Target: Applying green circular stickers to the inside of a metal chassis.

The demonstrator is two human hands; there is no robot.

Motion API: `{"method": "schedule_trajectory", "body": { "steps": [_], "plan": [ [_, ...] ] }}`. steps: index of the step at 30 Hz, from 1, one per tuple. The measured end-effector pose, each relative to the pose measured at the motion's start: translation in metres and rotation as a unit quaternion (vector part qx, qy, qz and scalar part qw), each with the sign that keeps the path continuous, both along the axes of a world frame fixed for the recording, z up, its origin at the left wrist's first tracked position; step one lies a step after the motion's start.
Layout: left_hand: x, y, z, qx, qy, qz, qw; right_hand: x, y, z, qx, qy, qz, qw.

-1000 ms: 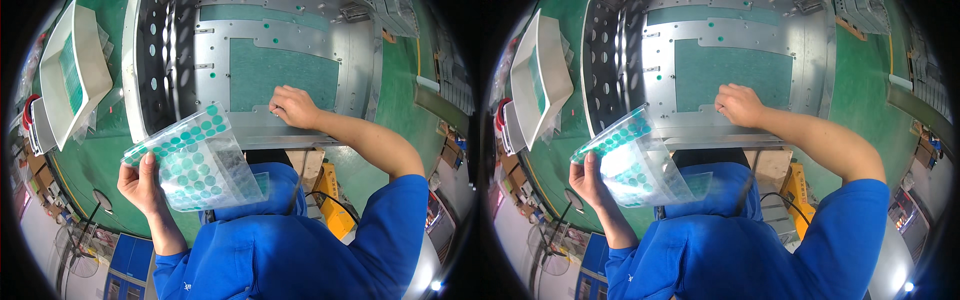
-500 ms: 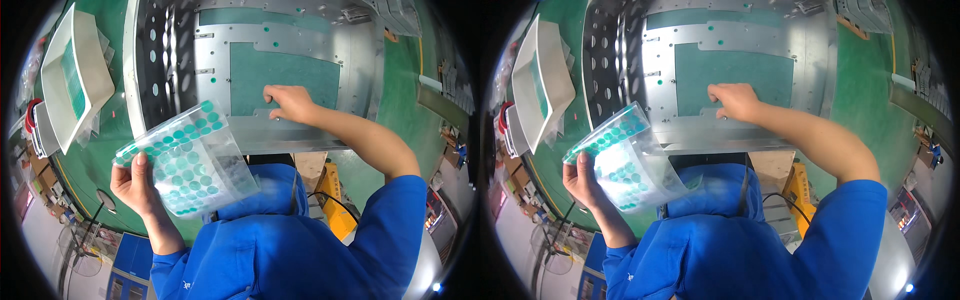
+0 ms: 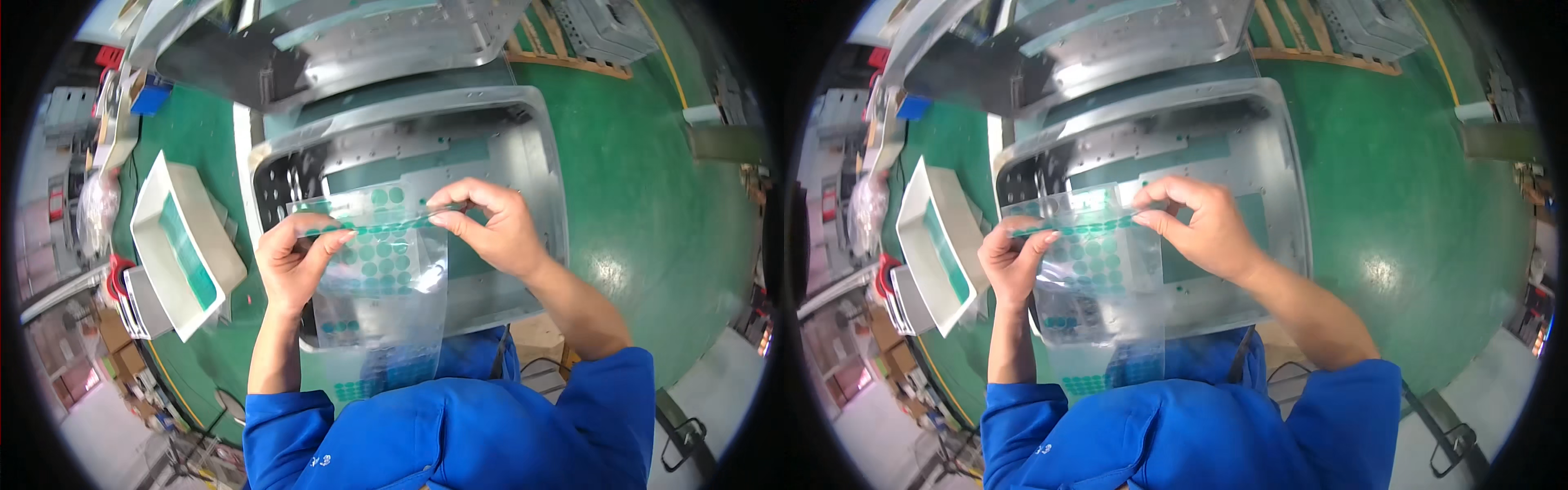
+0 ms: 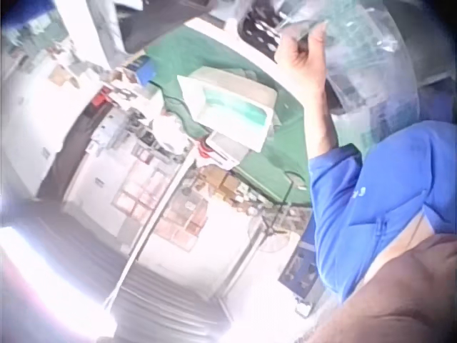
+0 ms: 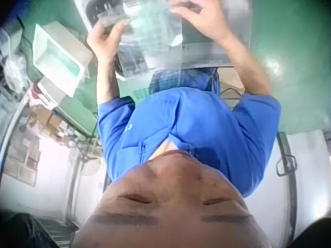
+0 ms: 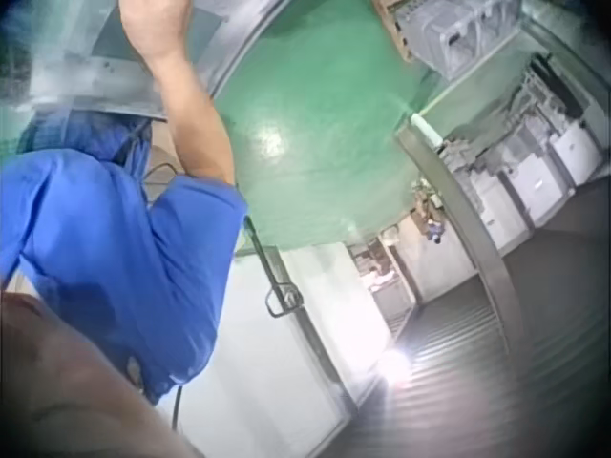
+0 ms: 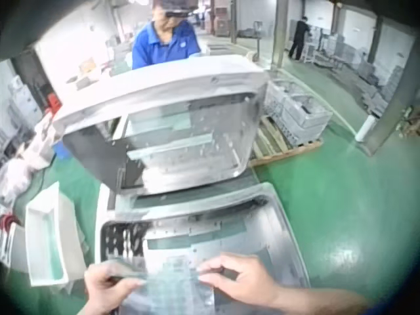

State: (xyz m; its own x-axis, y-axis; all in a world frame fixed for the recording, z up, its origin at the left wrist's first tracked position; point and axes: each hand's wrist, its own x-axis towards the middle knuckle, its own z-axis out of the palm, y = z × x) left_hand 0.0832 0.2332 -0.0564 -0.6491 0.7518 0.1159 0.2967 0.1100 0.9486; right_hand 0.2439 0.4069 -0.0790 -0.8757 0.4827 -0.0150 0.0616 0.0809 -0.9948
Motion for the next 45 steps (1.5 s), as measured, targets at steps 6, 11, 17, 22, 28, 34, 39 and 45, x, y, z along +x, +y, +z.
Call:
{"method": "schedule_trajectory", "body": {
  "steps": [6,11,17,22,28,34,39,45],
  "plan": [
    [-0.028,0.035,-0.017,-0.022,-0.002,-0.084,0.996,0.008,0.001,-0.011,-0.127,0.038,-0.141,0.981],
    [-0.055,0.053,-0.042,-0.026,0.003,-0.174,0.984,0.005,-0.014,-0.030,-0.102,0.043,-0.266,0.958],
    [-0.059,0.062,-0.061,-0.072,-0.072,-0.171,0.980,-0.001,-0.034,-0.045,0.166,-0.008,-0.372,0.913],
    [-0.066,0.068,-0.067,-0.107,-0.116,-0.148,0.976,-0.004,-0.043,-0.055,0.192,-0.073,-0.489,0.848],
    [-0.071,0.070,-0.072,-0.114,-0.124,-0.109,0.980,0.067,-0.009,-0.141,-0.344,-0.260,-0.710,0.557],
    [-0.075,0.066,-0.077,-0.115,-0.145,-0.106,0.977,0.076,-0.005,-0.166,-0.322,-0.279,-0.719,0.550],
    [-0.071,0.067,-0.076,-0.115,-0.148,-0.112,0.976,0.075,-0.001,-0.170,-0.324,-0.291,-0.724,0.535],
    [-0.069,0.067,-0.076,-0.118,-0.153,-0.126,0.973,0.073,0.000,-0.163,-0.322,-0.286,-0.727,0.534]
  ]
}}
